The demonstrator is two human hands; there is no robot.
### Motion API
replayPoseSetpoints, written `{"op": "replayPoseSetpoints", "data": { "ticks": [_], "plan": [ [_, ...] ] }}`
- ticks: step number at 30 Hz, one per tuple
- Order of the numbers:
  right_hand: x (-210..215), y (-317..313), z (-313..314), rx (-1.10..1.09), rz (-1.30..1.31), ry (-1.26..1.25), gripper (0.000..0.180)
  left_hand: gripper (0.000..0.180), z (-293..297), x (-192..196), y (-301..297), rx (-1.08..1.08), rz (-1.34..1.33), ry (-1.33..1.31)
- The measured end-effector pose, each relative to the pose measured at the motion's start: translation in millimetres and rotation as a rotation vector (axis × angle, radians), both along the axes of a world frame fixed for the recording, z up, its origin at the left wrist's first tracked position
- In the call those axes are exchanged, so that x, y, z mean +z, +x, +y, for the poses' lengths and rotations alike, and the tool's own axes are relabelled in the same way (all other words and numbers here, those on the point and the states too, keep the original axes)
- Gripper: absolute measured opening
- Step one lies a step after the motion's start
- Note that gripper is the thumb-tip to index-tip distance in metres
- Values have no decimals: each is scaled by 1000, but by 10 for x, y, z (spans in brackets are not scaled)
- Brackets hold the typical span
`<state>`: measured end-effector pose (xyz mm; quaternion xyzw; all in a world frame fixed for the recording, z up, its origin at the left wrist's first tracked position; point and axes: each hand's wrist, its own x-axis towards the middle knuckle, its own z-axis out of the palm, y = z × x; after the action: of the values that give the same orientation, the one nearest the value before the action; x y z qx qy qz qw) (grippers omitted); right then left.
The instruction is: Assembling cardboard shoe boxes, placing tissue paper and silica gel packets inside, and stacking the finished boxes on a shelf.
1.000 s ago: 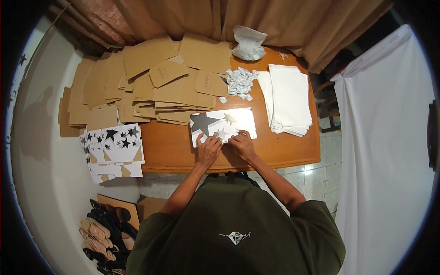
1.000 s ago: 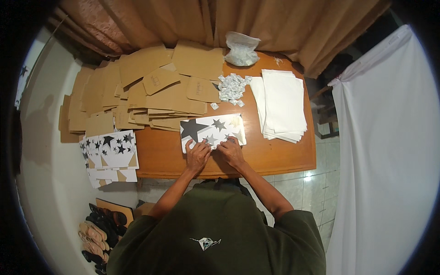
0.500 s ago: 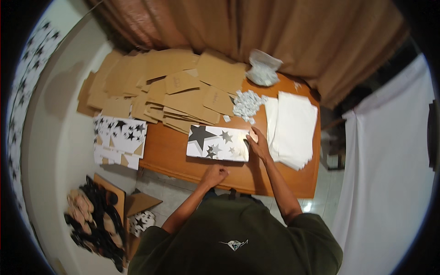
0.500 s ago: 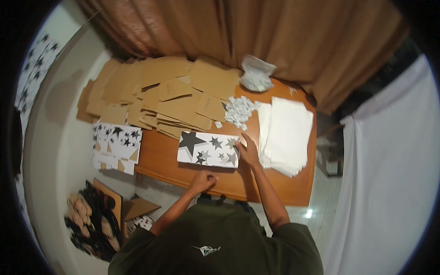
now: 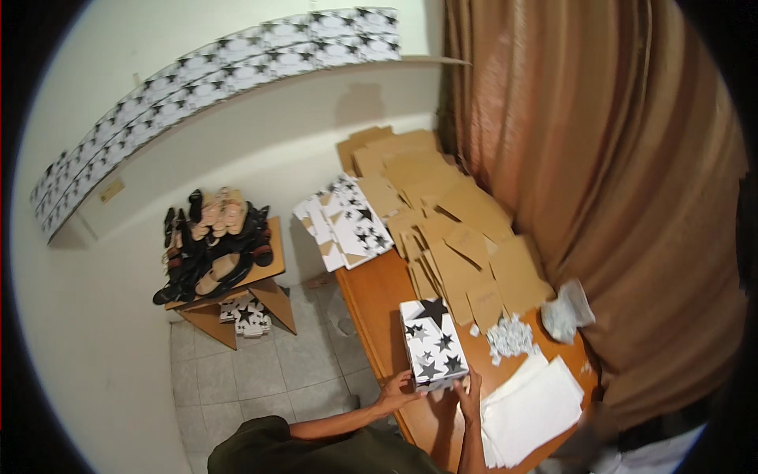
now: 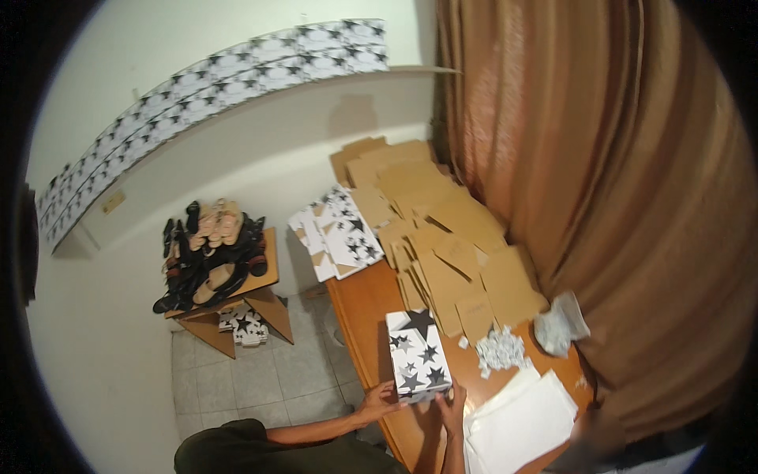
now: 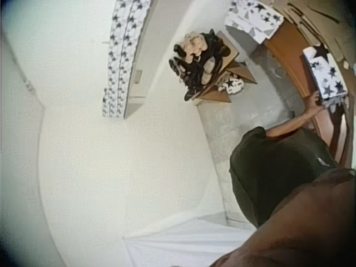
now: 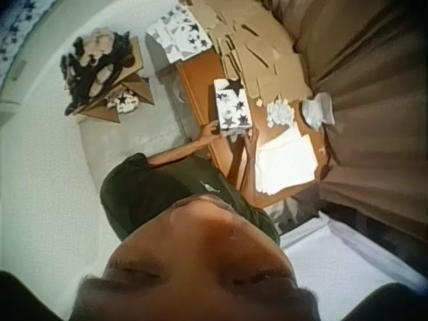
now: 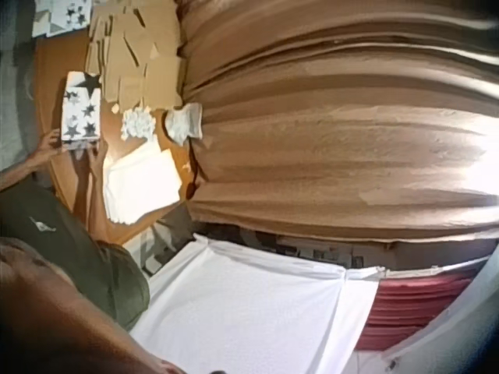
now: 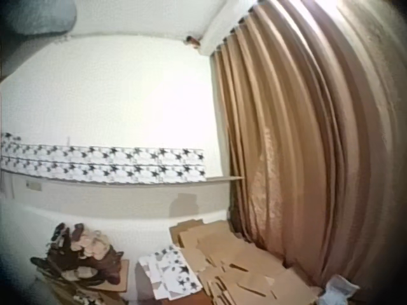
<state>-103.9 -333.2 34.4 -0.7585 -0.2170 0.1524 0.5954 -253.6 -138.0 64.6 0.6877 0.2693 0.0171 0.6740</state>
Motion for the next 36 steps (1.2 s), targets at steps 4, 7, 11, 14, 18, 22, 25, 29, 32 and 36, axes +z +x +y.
{"op": "replayPoseSetpoints", "data": {
  "ticks": [4,7,11,14,18,22,25,29,32,36],
  "plan": [
    [244,-156,150,116,-153,86,83,93,60,180,-134,104,-181,302],
    [419,-322,379,185,-32,200,80,85,78,373,-351,149,-187,481],
    [880,-536,731,279,-195,165,76,74,206,662,-688,417,-297,475],
    [1131,-799,1007,338,-293,170,75,70,298,1124,-1076,501,-303,462],
    [1769,-1512,1567,460,-302,200,75,69,546,1435,-1860,721,-498,496],
    [2212,-2448,2047,554,-462,260,77,69,695,1833,-2823,915,-470,561],
    [2376,-3193,2420,677,-368,312,76,69,834,2056,-3663,1004,-474,606],
    [2388,-4102,2910,827,-284,325,76,74,926,2241,-4711,1090,-403,737],
    [2538,-4668,3227,920,-268,353,76,76,1072,2335,-5308,1148,-383,736],
    [2690,-5306,3704,1006,-312,396,80,75,1411,2405,-5920,1223,-358,731]
  ]
}}
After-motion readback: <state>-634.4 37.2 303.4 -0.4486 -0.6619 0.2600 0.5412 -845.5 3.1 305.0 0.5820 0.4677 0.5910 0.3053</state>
